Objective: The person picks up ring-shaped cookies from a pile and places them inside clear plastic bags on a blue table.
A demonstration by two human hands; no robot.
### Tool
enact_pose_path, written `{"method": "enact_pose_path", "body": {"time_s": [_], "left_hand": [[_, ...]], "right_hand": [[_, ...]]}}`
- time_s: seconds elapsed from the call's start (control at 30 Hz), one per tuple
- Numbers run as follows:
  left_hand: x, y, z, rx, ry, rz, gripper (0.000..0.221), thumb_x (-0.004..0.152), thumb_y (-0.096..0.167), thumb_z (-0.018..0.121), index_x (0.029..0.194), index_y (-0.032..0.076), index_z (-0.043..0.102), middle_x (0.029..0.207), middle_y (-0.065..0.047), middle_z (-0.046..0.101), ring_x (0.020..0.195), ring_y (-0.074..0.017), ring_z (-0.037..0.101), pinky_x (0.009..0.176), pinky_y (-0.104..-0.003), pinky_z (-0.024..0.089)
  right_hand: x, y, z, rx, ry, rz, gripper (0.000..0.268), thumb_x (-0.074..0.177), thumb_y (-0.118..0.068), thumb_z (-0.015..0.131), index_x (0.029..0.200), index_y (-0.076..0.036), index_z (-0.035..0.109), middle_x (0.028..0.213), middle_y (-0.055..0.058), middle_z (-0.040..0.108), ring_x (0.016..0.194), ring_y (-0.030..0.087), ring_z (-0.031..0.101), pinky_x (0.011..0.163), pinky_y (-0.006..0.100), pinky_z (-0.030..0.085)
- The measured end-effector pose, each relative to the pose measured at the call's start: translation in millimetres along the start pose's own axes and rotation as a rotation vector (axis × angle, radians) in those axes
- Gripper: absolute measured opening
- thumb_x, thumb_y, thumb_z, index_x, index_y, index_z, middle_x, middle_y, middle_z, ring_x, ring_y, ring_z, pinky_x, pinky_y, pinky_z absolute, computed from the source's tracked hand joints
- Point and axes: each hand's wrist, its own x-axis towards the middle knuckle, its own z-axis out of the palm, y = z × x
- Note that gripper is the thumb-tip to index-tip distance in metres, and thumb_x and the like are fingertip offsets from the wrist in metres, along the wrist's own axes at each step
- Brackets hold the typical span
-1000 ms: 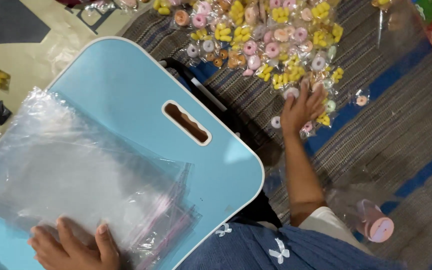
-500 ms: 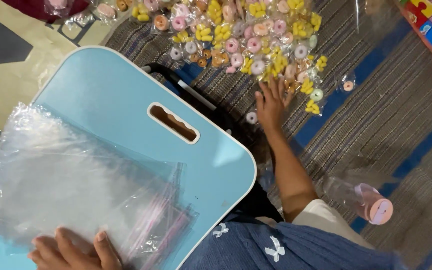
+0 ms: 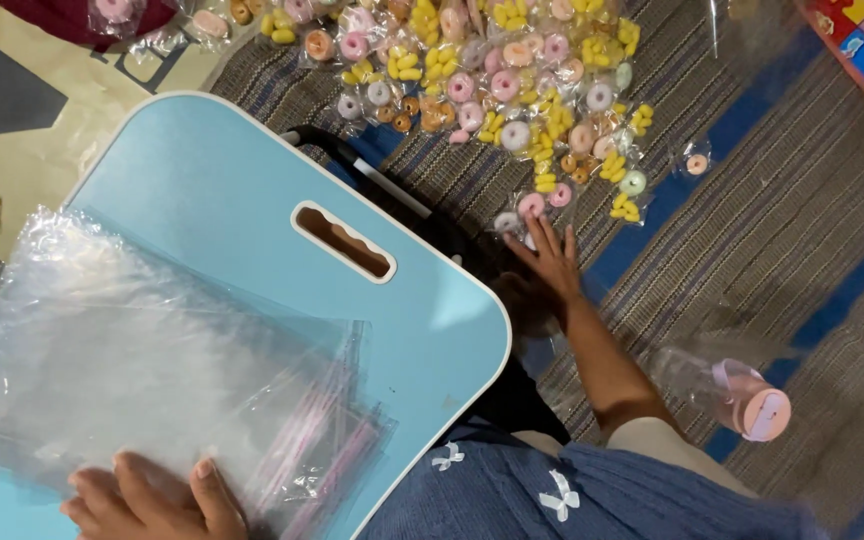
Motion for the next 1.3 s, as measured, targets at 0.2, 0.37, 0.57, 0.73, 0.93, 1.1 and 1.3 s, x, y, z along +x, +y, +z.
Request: {"method": "enact_pose_path", "body": {"time_s": [0.2, 0.37, 0.57, 0.73, 0.93, 1.1, 1.3], "left_hand": [[-0.6, 4.6, -5.8, -0.027, -0.115, -0.147, 0.083, 0.113, 0.052, 0.042, 0.146, -0.022, 0.059, 0.159, -0.047, 0.043, 0.144, -0.0662, 0.035, 0.11, -0.073, 0.026], [-3.4, 1.1, -2.4, -0.008, -0.077, -0.095, 0.084, 0.114, 0.051, 0.041, 0.146, -0.024, 0.061, 0.157, -0.049, 0.047, 0.143, -0.0652, 0.037, 0.11, -0.072, 0.029], [3.4, 4.3, -7.9, 0.028, -0.077, -0.088, 0.076, 0.112, 0.05, 0.044, 0.138, -0.019, 0.063, 0.153, -0.044, 0.051, 0.137, -0.0628, 0.044, 0.102, -0.071, 0.037], [5.6, 6.7, -8.4, 0.001, -0.059, -0.097, 0.076, 0.113, 0.05, 0.042, 0.139, -0.019, 0.061, 0.152, -0.044, 0.051, 0.136, -0.0639, 0.043, 0.103, -0.073, 0.035], [9.4, 6.2, -8.8, 0.018, -0.003, -0.03, 0.073, 0.112, 0.048, 0.046, 0.133, -0.019, 0.064, 0.145, -0.044, 0.055, 0.125, -0.0627, 0.049, 0.095, -0.068, 0.04], [-9.4, -2.9, 4.9, -0.058, 0.082, -0.056, 0.064, 0.122, 0.027, 0.037, 0.138, -0.026, 0.068, 0.157, -0.048, 0.047, 0.147, -0.065, 0.041, 0.115, -0.078, 0.034], [30.5, 9.2, -27.3, -0.016, 0.247, 0.406, 0.065, 0.115, -0.006, 0.056, 0.167, 0.004, 0.018, 0.113, -0.057, 0.06, 0.132, -0.0775, 0.045, 0.107, -0.085, 0.045]], "right_hand": [[63.9, 26.6, -60.1, 0.493, 0.607, 0.351, 0.031, 0.106, -0.028, 0.041, 0.103, -0.006, 0.063, 0.112, 0.015, 0.062, 0.103, 0.03, 0.055, 0.09, 0.046, 0.043], [86.2, 85.8, -57.7, 0.654, 0.476, 0.811, 0.042, 0.095, -0.014, 0.073, 0.136, -0.012, 0.063, 0.143, 0.018, 0.051, 0.13, 0.04, 0.044, 0.101, 0.057, 0.048], [86.5, 73.2, -64.6, 0.567, 0.193, 0.749, 0.066, 0.08, -0.031, 0.088, 0.138, -0.017, 0.06, 0.13, 0.017, 0.062, 0.128, 0.044, 0.046, 0.101, 0.059, 0.037], [80.3, 60.1, -104.2, 0.998, 0.132, 0.767, 0.034, 0.088, -0.009, 0.078, 0.12, -0.009, 0.066, 0.12, 0.009, 0.071, 0.11, 0.026, 0.069, 0.096, 0.044, 0.056], [108.2, 104.3, -114.2, 0.793, 0.182, 0.788, 0.014, 0.097, -0.012, 0.071, 0.111, -0.009, 0.067, 0.128, 0.013, 0.062, 0.111, 0.03, 0.063, 0.096, 0.047, 0.054], [134.8, 119.4, -116.1, 0.741, 0.293, 0.811, 0.011, 0.097, -0.008, 0.074, 0.107, -0.008, 0.07, 0.161, 0.014, 0.035, 0.138, 0.037, 0.048, 0.111, 0.049, 0.046], [138.0, 110.6, -96.1, 0.721, 0.26, 0.832, 0.022, 0.089, -0.008, 0.081, 0.109, -0.007, 0.07, 0.137, 0.018, 0.048, 0.11, 0.031, 0.061, 0.101, 0.041, 0.058]]}}
